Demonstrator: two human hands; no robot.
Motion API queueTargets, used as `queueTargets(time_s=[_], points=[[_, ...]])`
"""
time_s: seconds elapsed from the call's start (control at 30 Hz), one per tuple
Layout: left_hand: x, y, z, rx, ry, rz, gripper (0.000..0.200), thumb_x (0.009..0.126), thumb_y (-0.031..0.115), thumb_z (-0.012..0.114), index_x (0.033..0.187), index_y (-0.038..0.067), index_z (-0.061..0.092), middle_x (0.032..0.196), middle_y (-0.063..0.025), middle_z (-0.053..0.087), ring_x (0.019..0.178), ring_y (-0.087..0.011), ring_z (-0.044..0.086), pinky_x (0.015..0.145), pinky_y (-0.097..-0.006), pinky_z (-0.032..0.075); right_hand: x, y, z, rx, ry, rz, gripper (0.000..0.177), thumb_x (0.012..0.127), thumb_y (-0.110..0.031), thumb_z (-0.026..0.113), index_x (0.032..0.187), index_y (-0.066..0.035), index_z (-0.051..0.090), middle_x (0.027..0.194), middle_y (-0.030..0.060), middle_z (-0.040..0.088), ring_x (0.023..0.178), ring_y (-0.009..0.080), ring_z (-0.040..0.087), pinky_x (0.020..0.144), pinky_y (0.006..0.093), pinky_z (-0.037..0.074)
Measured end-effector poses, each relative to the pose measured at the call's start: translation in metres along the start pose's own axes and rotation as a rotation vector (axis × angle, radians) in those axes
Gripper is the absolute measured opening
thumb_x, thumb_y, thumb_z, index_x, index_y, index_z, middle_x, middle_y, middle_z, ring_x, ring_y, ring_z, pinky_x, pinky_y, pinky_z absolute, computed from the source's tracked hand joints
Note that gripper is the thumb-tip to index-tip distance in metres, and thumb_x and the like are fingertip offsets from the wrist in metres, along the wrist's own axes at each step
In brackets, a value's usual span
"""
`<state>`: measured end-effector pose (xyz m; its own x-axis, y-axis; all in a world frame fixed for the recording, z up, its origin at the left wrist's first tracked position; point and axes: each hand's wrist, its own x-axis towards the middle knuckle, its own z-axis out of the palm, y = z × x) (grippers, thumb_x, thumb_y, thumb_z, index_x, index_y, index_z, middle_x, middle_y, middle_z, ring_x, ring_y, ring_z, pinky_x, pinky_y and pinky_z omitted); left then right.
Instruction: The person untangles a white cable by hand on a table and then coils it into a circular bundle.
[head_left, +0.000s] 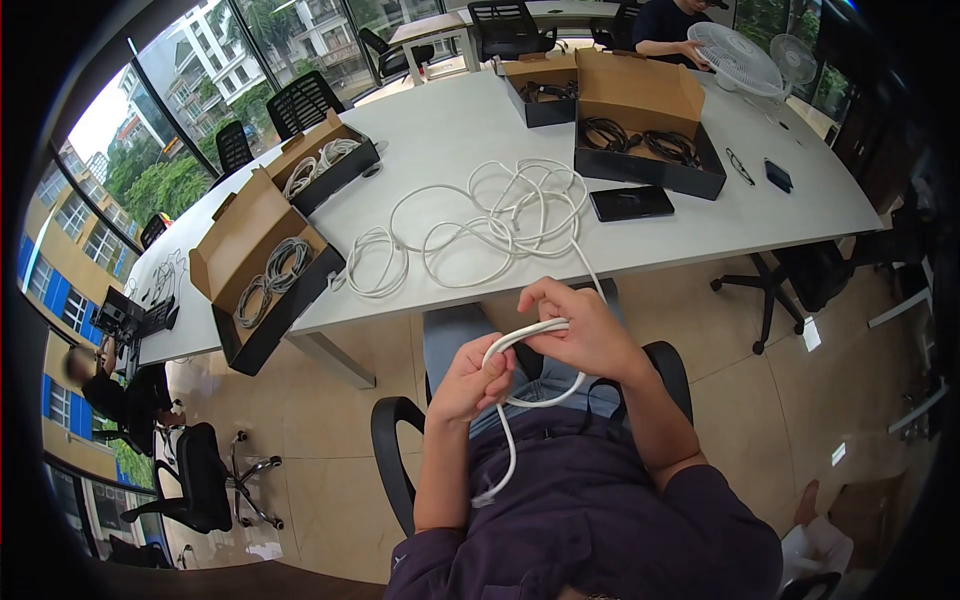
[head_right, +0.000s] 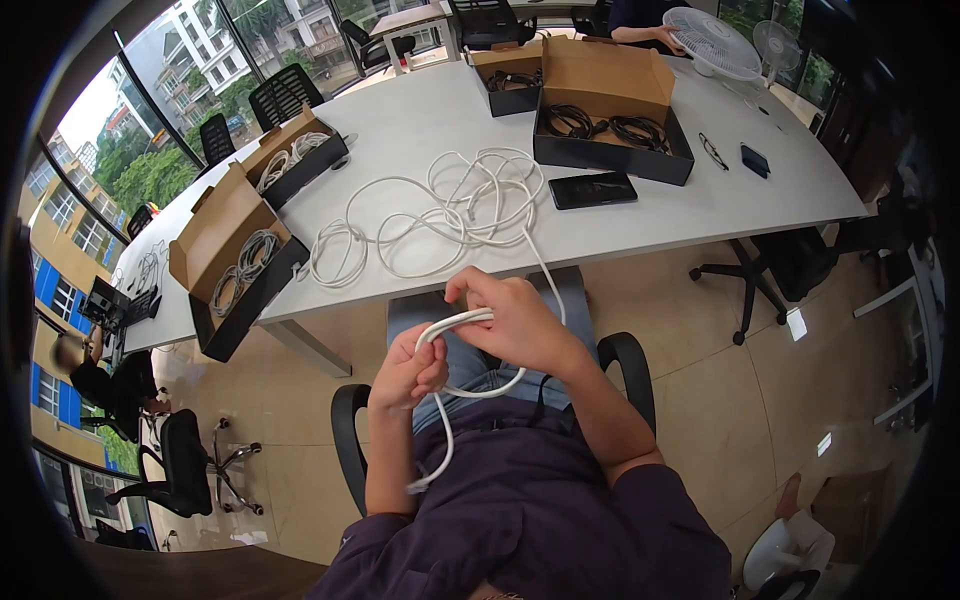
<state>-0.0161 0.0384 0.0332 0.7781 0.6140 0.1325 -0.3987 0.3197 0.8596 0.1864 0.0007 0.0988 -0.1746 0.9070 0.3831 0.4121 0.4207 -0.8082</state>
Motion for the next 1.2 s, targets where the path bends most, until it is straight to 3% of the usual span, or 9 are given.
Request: queueTargets(time_s=[0.17,0.2,0.33,0.43,0.63,0.73,0.97,1.13,1.2], points=[[-0.007,0.012,0.006,0.019,0.156,0.099,0.023,0.099,0.025,0.051,0.087,0.006,0.049,0.057,0.0062,0.034,0.046,-0.0037,0.026,0.043,-0.0219,0.021,-0.006,0.028,-0.001,0.370,-0.098,-0.036,0.059,0.075,-0.004,0.075,0.128,-0.007,0.048,0.073,0.0012,0.054,0.070,0.0094,0.053,0.065,0.0246,0.043],[-0.011,0.021,0.002,-0.113,0.091,0.130,0.026,0.096,0.030,0.050,0.086,0.007,0.045,0.061,0.0052,0.029,0.049,-0.0046,0.024,0.044,-0.0232,0.020,-0.010,0.042,-0.004,0.463,-0.215,0.038,0.074,0.076,-0.016,0.079,0.139,-0.008,0.040,0.088,0.0044,0.058,0.082,0.0151,0.056,0.077,0.0290,0.047],[-0.030,0.041,-0.017,-0.239,0.209,0.315,0.026,0.098,0.031,0.042,0.083,0.010,0.042,0.059,0.0060,0.025,0.047,-0.0073,0.021,0.045,-0.0253,0.020,-0.024,0.085,-0.018,0.065,-0.341,0.001,0.087,0.070,-0.037,0.083,0.139,-0.006,0.041,0.101,0.0058,0.061,0.099,0.0231,0.057,0.093,0.0374,0.043],[-0.039,0.052,-0.018,-0.247,0.238,0.363,0.025,0.100,0.029,0.039,0.083,0.011,0.042,0.058,0.0062,0.024,0.046,-0.0077,0.020,0.044,-0.0256,0.020,-0.025,0.086,-0.022,-0.225,-0.305,0.164,0.069,0.070,-0.028,0.081,0.128,-0.006,0.053,0.099,0.0086,0.063,0.099,0.0276,0.057,0.097,0.0360,0.042],[-0.068,0.086,-0.022,-0.415,0.167,0.634,0.027,0.103,0.029,0.035,0.083,0.011,0.041,0.057,0.0055,0.024,0.045,-0.0070,0.018,0.043,-0.0252,0.017,0.005,0.120,-0.038,-0.899,0.197,0.034,0.025,0.075,-0.007,0.069,0.099,-0.007,0.064,0.091,0.0084,0.066,0.096,0.0258,0.060,0.101,0.0430,0.038],[-0.093,0.111,-0.030,-0.420,0.113,0.721,0.023,0.104,0.024,0.035,0.085,0.011,0.037,0.057,0.0048,0.024,0.045,-0.0065,0.017,0.043,-0.0257,0.016,0.037,0.161,-0.072,-0.815,0.284,-0.158,0.015,0.079,-0.005,0.066,0.093,-0.008,0.064,0.082,0.0060,0.065,0.089,0.0224,0.061,0.101,0.0462,0.037],[-0.118,0.155,-0.025,-0.404,0.081,0.853,0.022,0.104,0.023,0.034,0.086,0.011,0.038,0.057,0.0050,0.024,0.044,-0.0054,0.017,0.043,-0.0254,0.016,0.120,0.175,-0.088,-0.833,0.177,-0.403,0.009,0.080,-0.008,0.066,0.088,-0.010,0.065,0.082,0.0052,0.065,0.089,0.0217,0.062,0.093,0.0394,0.041],[-0.170,0.196,-0.013,-0.277,0.052,1.036,0.020,0.102,0.018,0.038,0.084,0.011,0.039,0.056,0.0058,0.025,0.043,-0.0046,0.017,0.042,-0.0245,0.016,0.174,0.200,-0.101,-0.996,0.101,-0.201,0.015,0.077,-0.008,0.065,0.090,-0.012,0.071,0.082,0.0050,0.065,0.096,0.0212,0.059,0.085,0.0368,0.042],[-0.195,0.206,-0.007,-0.208,0.057,1.046,0.020,0.102,0.016,0.039,0.083,0.011,0.038,0.057,0.0057,0.024,0.044,-0.0047,0.017,0.043,-0.0247,0.016,0.185,0.202,-0.108,-0.977,0.132,-0.289,0.014,0.076,-0.008,0.066,0.089,-0.011,0.070,0.085,0.0042,0.066,0.097,0.0209,0.058,0.086,0.0374,0.042]])
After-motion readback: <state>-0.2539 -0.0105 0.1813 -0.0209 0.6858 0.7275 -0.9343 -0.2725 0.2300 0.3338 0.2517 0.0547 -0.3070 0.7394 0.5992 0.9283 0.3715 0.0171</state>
